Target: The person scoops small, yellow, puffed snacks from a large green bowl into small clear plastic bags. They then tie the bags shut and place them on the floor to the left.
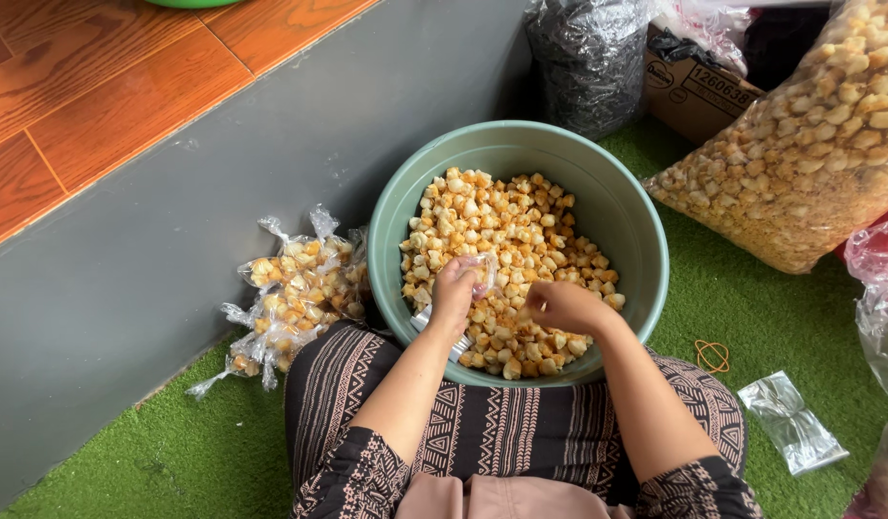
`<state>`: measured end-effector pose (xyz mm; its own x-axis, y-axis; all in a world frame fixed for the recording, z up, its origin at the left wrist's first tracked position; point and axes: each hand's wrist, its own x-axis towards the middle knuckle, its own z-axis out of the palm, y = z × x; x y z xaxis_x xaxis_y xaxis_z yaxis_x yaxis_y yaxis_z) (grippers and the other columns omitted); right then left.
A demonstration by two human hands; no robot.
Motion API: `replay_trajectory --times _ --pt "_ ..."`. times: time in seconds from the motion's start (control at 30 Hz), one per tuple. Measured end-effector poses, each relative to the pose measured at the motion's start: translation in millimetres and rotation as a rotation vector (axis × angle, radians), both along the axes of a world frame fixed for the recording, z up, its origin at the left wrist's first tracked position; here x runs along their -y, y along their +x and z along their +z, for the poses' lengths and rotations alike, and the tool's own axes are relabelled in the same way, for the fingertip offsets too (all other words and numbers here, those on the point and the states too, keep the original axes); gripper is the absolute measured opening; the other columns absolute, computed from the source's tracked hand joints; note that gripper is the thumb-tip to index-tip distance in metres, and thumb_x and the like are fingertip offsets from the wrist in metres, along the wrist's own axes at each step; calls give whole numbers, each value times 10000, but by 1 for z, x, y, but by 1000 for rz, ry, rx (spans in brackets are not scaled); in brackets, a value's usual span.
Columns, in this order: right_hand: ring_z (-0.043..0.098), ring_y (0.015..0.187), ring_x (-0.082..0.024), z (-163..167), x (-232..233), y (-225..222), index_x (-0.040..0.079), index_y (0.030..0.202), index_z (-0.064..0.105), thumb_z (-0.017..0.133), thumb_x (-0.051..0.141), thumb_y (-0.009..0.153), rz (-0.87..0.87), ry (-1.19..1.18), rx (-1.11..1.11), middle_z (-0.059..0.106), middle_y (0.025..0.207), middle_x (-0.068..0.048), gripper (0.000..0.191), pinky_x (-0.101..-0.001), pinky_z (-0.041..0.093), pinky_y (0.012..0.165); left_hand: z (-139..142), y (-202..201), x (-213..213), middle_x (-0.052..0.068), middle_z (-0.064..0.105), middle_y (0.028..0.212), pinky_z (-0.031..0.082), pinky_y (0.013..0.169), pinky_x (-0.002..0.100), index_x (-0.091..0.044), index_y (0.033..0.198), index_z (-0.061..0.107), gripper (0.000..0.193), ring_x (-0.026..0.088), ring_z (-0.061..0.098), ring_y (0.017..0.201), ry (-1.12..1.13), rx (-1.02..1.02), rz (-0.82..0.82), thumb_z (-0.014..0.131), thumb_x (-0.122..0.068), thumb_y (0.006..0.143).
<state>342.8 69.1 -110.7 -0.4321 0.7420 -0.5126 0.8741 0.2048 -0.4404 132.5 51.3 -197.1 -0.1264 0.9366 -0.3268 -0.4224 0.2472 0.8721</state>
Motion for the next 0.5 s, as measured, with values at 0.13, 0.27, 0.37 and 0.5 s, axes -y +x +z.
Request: replay_trajectory --times 0.13,0.27,0.37,0.5 --pt "738 922 -228 19 4 -1 74 1072 673 734 259 853 -202 103 -407 748 998 -73 293 -395 597 827 1 5 -3 78 685 1127 595 710 278 -44 1190 678 256 110 682 867 -53 -104 -74 532 -165 1019" --pt "679 990 -272 20 16 -24 51 1081 656 783 285 850 -212 424 -529 699 1049 -97 352 -414 554 837 1 8 -3 85 681 1110 582 693 292 -72 1205 656 267 152 679 794 -55 10 -84 500 -216 1045" --pt "653 1049 -259 18 23 -35 86 1093 679 789 249 867 -47 681 -506 704 1080 -80 300 -397 538 896 1 7 -3 101 673 1089 563 664 300 -63 1199 651 282 170 664 758 -38 25 -61 466 -233 1069" --pt "650 1019 -294 9 27 -41 71 1203 678 715 159 774 210 742 -446 673 1238 -113 439 -404 547 815 5 8 -1 103 670 1101 585 710 298 -92 1241 615 272 169 680 818 12 -64 -68 445 -223 1076"
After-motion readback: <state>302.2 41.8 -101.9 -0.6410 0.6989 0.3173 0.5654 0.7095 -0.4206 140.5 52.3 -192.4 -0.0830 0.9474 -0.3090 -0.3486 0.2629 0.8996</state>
